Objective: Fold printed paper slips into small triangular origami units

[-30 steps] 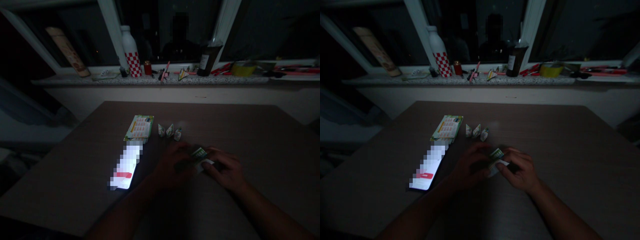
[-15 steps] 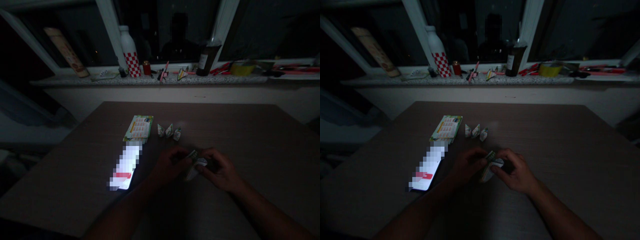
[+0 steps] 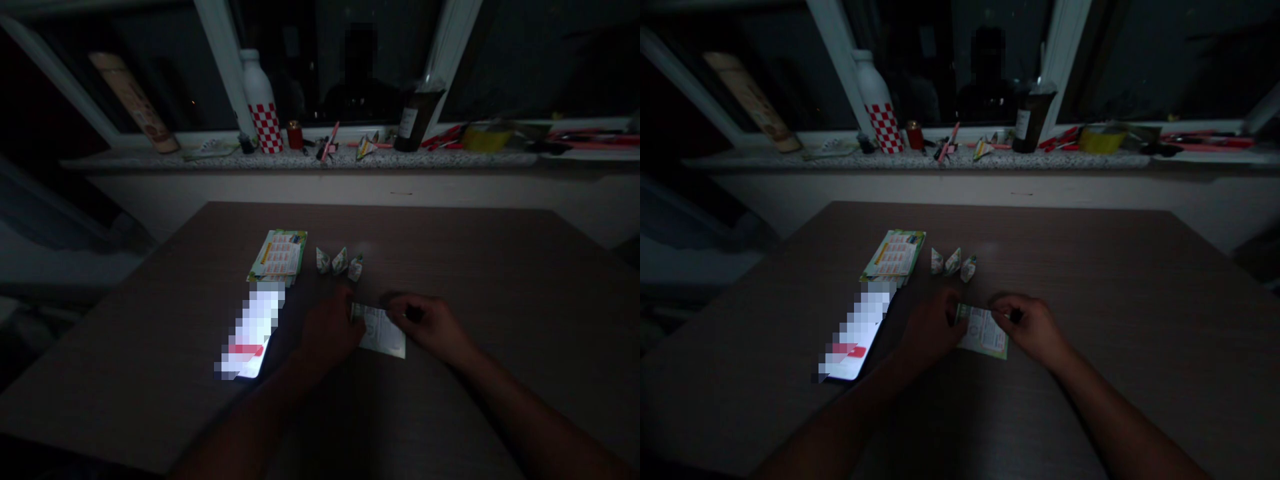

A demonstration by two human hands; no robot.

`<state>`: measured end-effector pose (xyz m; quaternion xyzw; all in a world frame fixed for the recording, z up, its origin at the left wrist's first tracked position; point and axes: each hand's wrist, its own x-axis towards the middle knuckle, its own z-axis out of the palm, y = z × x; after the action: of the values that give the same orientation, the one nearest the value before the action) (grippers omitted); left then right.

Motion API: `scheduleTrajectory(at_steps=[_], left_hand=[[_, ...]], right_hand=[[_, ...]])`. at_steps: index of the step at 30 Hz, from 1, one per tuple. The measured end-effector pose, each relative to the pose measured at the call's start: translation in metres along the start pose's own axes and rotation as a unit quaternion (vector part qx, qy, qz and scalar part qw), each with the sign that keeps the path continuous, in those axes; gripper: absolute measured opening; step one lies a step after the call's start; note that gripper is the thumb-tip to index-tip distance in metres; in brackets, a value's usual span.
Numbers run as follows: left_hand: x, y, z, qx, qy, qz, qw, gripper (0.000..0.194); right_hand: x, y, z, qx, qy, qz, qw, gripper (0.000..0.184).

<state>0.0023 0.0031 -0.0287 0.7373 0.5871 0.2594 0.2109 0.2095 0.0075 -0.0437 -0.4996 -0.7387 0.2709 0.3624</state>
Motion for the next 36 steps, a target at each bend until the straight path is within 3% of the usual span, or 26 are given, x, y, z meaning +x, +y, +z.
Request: scheduleTrajectory(at_steps=[3,6,11,19,26,36], left_hand=[[-0.002,0.001,0.001,0.08,0.003,0.047,0.996,0.042],[0.0,0.002,0.0,0.123,0.007,0.103,0.987,0.032],[0.005,0.004,-0.001,0.151,-0.06,0.137,0.977,0.021],[0.002,0.004,0.004,0.183,-0.098,0.173,0.963,0.021],[-0.003,0.013,0.001,0.24,-0.099,0.171,0.95,0.021],[-0.003,0.015,-0.013,0.259,-0.118,0.099,0.953,0.024]], right_hand=[[0.001,-0.001,0.001,-0.042,-0.035,-0.056,0.997,0.008],[0.004,-0.002,0.001,-0.057,-0.059,-0.095,0.992,0.01],[0.006,-0.002,0.002,-0.107,-0.08,-0.101,0.986,0.011],[0.0,-0.017,0.0,-0.246,-0.123,-0.127,0.953,0.018],[0.001,-0.028,-0.002,-0.291,-0.147,-0.111,0.939,0.018],[0.002,-0.023,-0.022,-0.275,-0.166,-0.062,0.945,0.019]])
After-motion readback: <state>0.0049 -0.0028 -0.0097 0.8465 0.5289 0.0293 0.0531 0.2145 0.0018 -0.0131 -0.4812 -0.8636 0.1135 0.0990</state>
